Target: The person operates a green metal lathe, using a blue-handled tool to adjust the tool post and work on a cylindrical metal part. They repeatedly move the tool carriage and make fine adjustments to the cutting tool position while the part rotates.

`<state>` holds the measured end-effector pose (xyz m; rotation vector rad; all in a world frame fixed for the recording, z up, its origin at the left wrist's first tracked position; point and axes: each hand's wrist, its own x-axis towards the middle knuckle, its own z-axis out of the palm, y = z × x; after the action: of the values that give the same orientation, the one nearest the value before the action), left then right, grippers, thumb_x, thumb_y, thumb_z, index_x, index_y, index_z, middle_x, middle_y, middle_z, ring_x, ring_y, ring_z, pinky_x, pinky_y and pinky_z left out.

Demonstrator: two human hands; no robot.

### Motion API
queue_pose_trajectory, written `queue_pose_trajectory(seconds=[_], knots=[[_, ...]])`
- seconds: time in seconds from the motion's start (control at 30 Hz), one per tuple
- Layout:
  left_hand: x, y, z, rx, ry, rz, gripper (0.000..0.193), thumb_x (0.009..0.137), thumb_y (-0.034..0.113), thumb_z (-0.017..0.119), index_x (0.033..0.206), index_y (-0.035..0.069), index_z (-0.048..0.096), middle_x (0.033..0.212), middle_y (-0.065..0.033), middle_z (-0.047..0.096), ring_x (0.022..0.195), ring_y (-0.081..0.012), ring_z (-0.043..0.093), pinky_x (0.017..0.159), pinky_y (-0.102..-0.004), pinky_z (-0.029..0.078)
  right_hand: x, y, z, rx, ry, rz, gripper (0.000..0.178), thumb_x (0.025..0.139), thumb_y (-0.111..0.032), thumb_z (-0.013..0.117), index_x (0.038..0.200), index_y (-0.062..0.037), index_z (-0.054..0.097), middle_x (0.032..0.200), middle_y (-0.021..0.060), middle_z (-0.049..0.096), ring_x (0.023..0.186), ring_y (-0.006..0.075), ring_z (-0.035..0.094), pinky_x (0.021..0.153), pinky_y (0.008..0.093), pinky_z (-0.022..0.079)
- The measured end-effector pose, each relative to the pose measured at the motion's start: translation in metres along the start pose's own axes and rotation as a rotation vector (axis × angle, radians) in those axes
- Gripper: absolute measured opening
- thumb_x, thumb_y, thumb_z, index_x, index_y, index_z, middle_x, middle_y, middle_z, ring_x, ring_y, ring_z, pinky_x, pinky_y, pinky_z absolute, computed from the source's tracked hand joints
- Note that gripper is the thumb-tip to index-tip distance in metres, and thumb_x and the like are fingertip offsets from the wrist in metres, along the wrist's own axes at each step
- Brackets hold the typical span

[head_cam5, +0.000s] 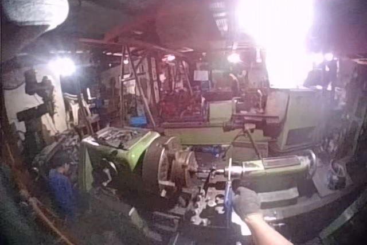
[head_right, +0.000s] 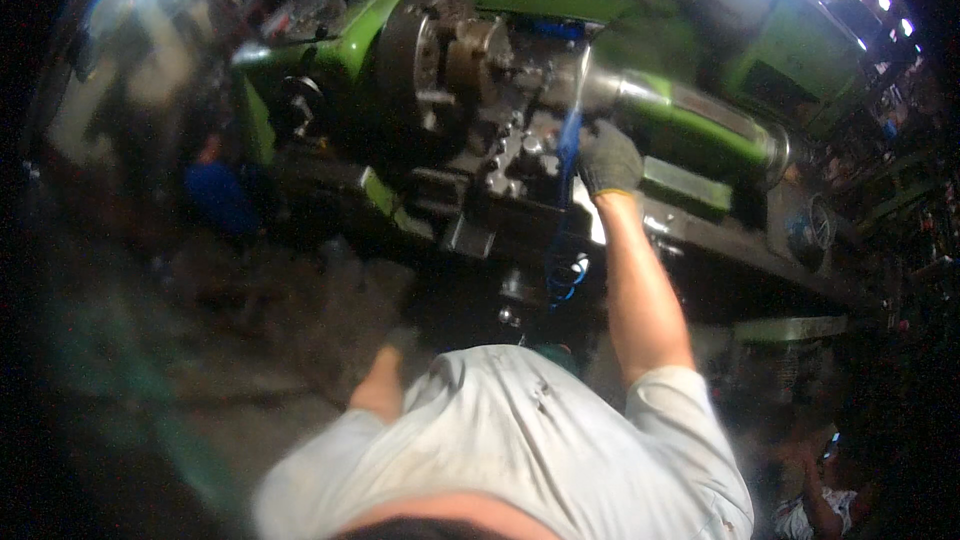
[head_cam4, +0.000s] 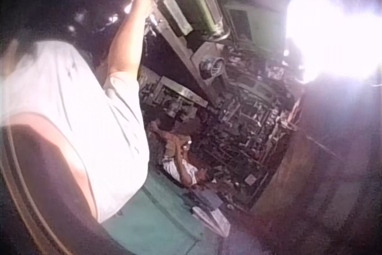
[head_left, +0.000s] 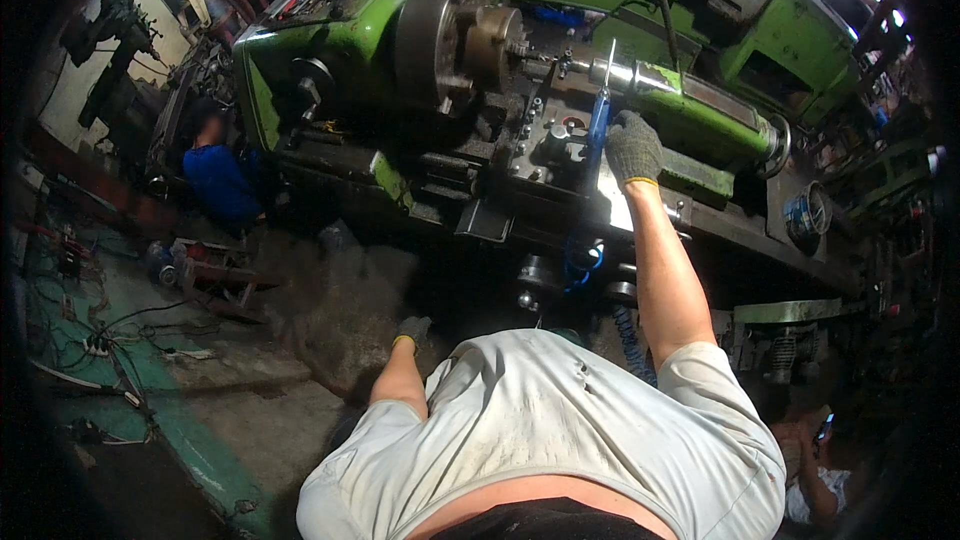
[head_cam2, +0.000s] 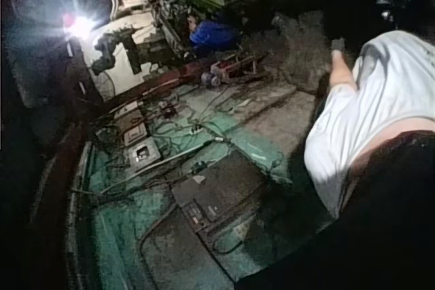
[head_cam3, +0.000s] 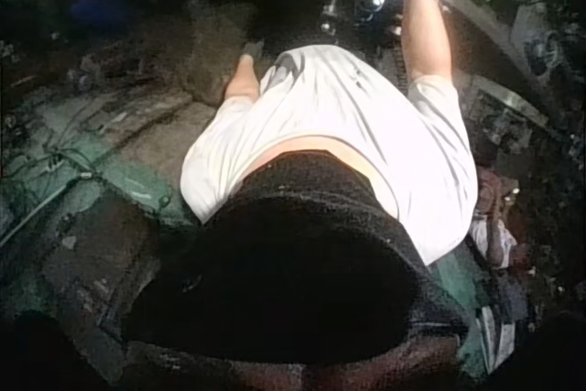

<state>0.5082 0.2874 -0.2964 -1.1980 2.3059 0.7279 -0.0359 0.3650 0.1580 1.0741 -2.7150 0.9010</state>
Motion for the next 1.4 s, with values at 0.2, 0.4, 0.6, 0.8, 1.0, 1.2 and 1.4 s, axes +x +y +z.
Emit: queue_pose_trajectory(seconds=[0.2,0.4,0.6,0.8,1.0,1.2,1.4], knots=[[-0.017,-0.030,0.038,0.249,-0.073,0.129,0.038,0.096,0.038,0.053,0.120,0.013,0.070,0.120,-0.0243,0.070,0.112,-0.0463,0.066,0.096,-0.0570,0.051,-0.003,0.000,0.001,0.033,-0.002,0.014,0.056,0.090,-0.058,0.059,0.104,-0.0051,0.073,0.110,0.0277,0.070,0.107,0.0465,0.067,0.092,0.0525,0.051],[-0.017,-0.034,0.040,0.181,-0.107,0.045,0.039,0.097,0.038,0.053,0.120,0.013,0.070,0.120,-0.0244,0.070,0.113,-0.0464,0.065,0.097,-0.0571,0.051,0.003,0.003,0.005,0.014,0.006,0.045,0.050,0.090,-0.052,0.062,0.107,-0.0061,0.075,0.111,0.0268,0.071,0.106,0.0448,0.068,0.092,0.0506,0.052],[-0.004,-0.030,0.036,0.136,-0.074,0.027,0.039,0.097,0.039,0.053,0.121,0.013,0.070,0.121,-0.0245,0.069,0.113,-0.0466,0.065,0.097,-0.0571,0.051,0.002,-0.001,0.002,0.039,-0.012,0.041,0.049,0.090,-0.050,0.063,0.107,-0.0063,0.075,0.110,0.0265,0.072,0.105,0.0433,0.069,0.091,0.0494,0.053],[0.007,-0.024,0.039,0.138,-0.073,0.045,0.039,0.097,0.039,0.052,0.121,0.013,0.070,0.121,-0.0247,0.069,0.114,-0.0467,0.065,0.098,-0.0572,0.050,0.002,0.004,0.003,0.024,0.004,0.039,0.054,0.088,-0.056,0.064,0.104,-0.0062,0.075,0.107,0.0273,0.072,0.102,0.0438,0.069,0.090,0.0503,0.052],[0.012,-0.023,0.050,0.176,-0.097,0.071,0.040,0.097,0.039,0.052,0.122,0.014,0.070,0.121,-0.0248,0.069,0.114,-0.0469,0.065,0.098,-0.0572,0.050,-0.002,-0.003,0.000,-0.010,0.019,0.014,0.025,0.089,-0.022,0.056,0.099,-0.0063,0.073,0.104,0.0227,0.072,0.102,0.0440,0.067,0.089,0.0511,0.052],[0.023,-0.012,0.062,0.192,-0.079,0.091,0.040,0.097,0.039,0.052,0.122,0.014,0.069,0.122,-0.0249,0.069,0.115,-0.0471,0.064,0.099,-0.0572,0.050,-0.008,-0.009,-0.010,0.027,0.016,-0.035,0.025,0.090,-0.022,0.056,0.104,-0.0068,0.071,0.106,0.0220,0.072,0.103,0.0438,0.067,0.090,0.0513,0.052],[0.022,0.015,0.048,-0.052,0.037,-0.007,0.043,0.099,0.041,0.048,0.120,0.012,0.072,0.125,-0.0253,0.068,0.120,-0.0464,0.062,0.102,-0.0551,0.049,-0.004,-0.006,-0.008,0.069,-0.013,-0.063,0.022,0.092,-0.024,0.057,0.105,-0.0106,0.069,0.103,0.0213,0.071,0.099,0.0441,0.068,0.085,0.0525,0.053]])
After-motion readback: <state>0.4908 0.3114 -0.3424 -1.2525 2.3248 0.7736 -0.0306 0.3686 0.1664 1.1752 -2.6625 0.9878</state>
